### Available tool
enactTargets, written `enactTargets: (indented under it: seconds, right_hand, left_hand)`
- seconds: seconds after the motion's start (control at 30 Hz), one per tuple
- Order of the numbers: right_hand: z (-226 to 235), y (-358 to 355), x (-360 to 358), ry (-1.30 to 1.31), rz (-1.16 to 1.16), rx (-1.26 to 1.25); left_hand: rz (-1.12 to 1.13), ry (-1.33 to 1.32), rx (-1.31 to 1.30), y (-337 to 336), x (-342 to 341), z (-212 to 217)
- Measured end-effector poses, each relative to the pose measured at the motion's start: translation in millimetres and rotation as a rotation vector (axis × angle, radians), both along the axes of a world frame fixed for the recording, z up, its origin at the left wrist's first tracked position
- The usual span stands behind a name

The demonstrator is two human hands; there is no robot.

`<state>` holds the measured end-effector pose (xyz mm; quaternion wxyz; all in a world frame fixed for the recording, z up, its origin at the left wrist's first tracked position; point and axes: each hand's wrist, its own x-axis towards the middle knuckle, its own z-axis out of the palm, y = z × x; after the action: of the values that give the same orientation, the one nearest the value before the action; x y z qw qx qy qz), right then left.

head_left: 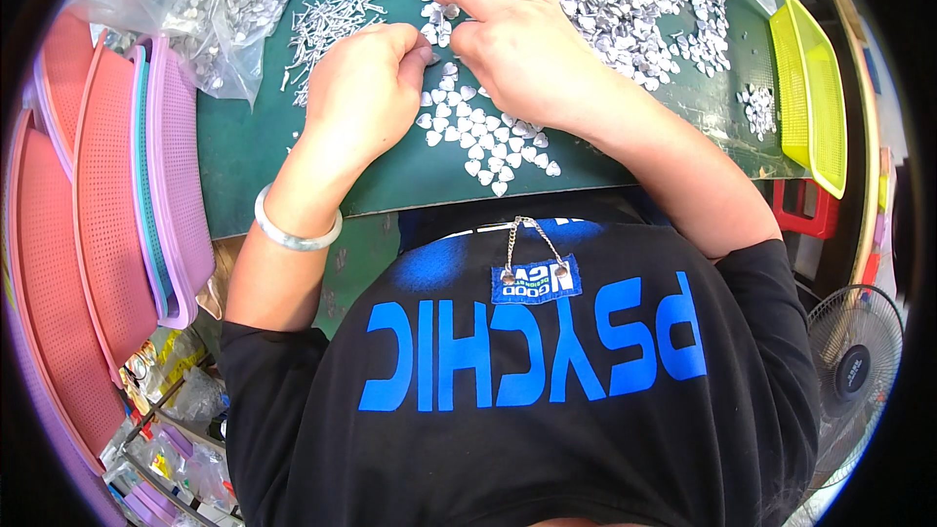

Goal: The person sits at a green workbench and assembles small silver metal parts by hand. They pick up individual components from a pile on the table and connect them together, placing the finished items back onto the surface. The workspace is cluttered with various plastic baskets and bags of parts.

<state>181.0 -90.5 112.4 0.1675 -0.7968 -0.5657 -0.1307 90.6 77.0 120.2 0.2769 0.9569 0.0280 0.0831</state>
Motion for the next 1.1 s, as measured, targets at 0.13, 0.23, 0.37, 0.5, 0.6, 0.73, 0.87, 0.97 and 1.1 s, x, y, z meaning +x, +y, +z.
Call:
enactTargets:
  seconds: [0.13, 0.23, 0.37, 0.5, 0.6, 0.73, 0.87, 0.97, 1.1]
  right_hand:
    - [8, -4, 0, 0.037, 0.026, -0.085]
    - [8, -3, -1, 0.037, 0.019, -0.083]
    - [5, -2, 0, 0.099, 0.021, -0.038]
    - [4, 2, -2, 0.120, 0.023, -0.012]
    - [4, 6, -3, 0.083, 0.026, -0.022]
    - [0, 11, -1, 0.079, 0.028, -0.036]
    - [-2, 13, 4, 0.057, 0.054, 0.000]
    - [2, 10, 8, 0.005, 0.060, 0.009]
    - [5, 7, 9, 0.085, 0.085, 0.010]
  left_hand:
    - [-0.030, -0.026, 0.053, 3, -2, -1]
    - [-0.032, -0.016, 0.076, 4, -3, -1]
    - [-0.017, -0.010, 0.081, 7, -5, 0]
    - [-0.009, 0.003, 0.048, 11, -9, 1]
    - [-0.011, 0.014, 0.016, 11, -12, 1]
    - [-0.034, 0.005, -0.002, 11, -13, -1]
    - [-0.048, 0.001, 0.007, 10, -14, -2]
    - [-0.048, 0.010, 0.048, 9, -14, -2]
    - [-0.055, -0.049, 0.082, 7, -18, -4]
